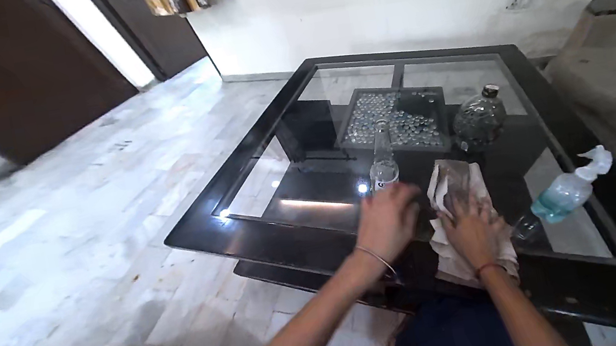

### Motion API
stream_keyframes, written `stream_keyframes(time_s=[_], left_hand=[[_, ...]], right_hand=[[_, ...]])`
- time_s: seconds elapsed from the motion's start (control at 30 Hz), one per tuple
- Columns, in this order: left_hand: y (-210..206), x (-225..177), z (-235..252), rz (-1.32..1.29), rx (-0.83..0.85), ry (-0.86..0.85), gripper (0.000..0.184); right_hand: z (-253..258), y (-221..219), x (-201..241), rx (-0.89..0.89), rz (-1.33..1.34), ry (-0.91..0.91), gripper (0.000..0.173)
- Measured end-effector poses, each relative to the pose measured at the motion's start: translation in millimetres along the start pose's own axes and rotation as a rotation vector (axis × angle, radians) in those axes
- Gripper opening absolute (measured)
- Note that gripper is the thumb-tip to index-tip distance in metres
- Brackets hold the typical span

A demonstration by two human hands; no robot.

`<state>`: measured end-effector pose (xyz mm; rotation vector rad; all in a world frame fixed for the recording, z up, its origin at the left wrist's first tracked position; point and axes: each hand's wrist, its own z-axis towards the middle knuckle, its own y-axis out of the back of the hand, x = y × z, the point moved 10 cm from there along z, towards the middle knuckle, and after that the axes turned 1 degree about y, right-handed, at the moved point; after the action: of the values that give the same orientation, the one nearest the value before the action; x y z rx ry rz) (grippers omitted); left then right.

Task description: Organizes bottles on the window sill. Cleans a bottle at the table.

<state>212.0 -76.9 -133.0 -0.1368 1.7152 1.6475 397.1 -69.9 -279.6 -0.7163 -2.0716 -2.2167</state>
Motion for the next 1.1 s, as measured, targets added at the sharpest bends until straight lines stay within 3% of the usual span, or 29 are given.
stream_keyframes(time_s=[0.07, 0.17, 0.27, 0.37, 0.5, 0.63, 0.73, 0.83, 0.97, 1.1], left_hand=[[64.4, 1.1, 17.0, -0.019, -0.216, -0.073, 0.033], [116.8, -2.6, 51.8, 0.066, -0.244, -0.136, 0.034], [118.4, -10.6, 83.9, 0.203, -0.032, -0.119, 0.039], [105.5, -17.4, 98.0, 0.335, 0.139, -0.050, 0.038], [98.8, -23.0, 106.6, 0.403, 0.188, 0.008, 0.031], [99.0, -23.6, 110.6, 0.422, 0.190, 0.031, 0.028], [99.8, -22.2, 116.3, 0.417, 0.199, 0.039, 0.027], [101.1, -19.9, 121.6, 0.405, 0.209, 0.047, 0.027], [102.2, -18.4, 127.1, 0.384, 0.237, 0.016, 0.024], [101.6, -21.9, 126.9, 0.390, 0.249, 0.008, 0.024]], right_hand=[[-2.6, 1.2, 0.9, -0.037, -0.029, 0.000, 0.050], [-10.4, 11.5, 4.2, -0.103, -0.017, 0.004, 0.041], [-21.6, 19.0, 0.4, -0.132, 0.076, -0.066, 0.037], [-32.5, 35.5, -3.8, -0.087, 0.402, -0.239, 0.043], [-33.4, 50.3, 12.0, -0.248, 1.000, -0.286, 0.042], [-24.0, 30.8, 65.7, -0.190, 1.362, -0.176, 0.036], [-10.1, 12.5, 101.0, -0.182, 1.396, -0.155, 0.032], [2.0, 10.2, 119.6, -0.211, 1.244, -0.165, 0.037], [-3.2, 37.6, 137.0, -0.227, 1.073, -0.037, 0.058], [-1.2, 91.1, 161.6, -0.376, 0.979, 0.152, 0.047]])
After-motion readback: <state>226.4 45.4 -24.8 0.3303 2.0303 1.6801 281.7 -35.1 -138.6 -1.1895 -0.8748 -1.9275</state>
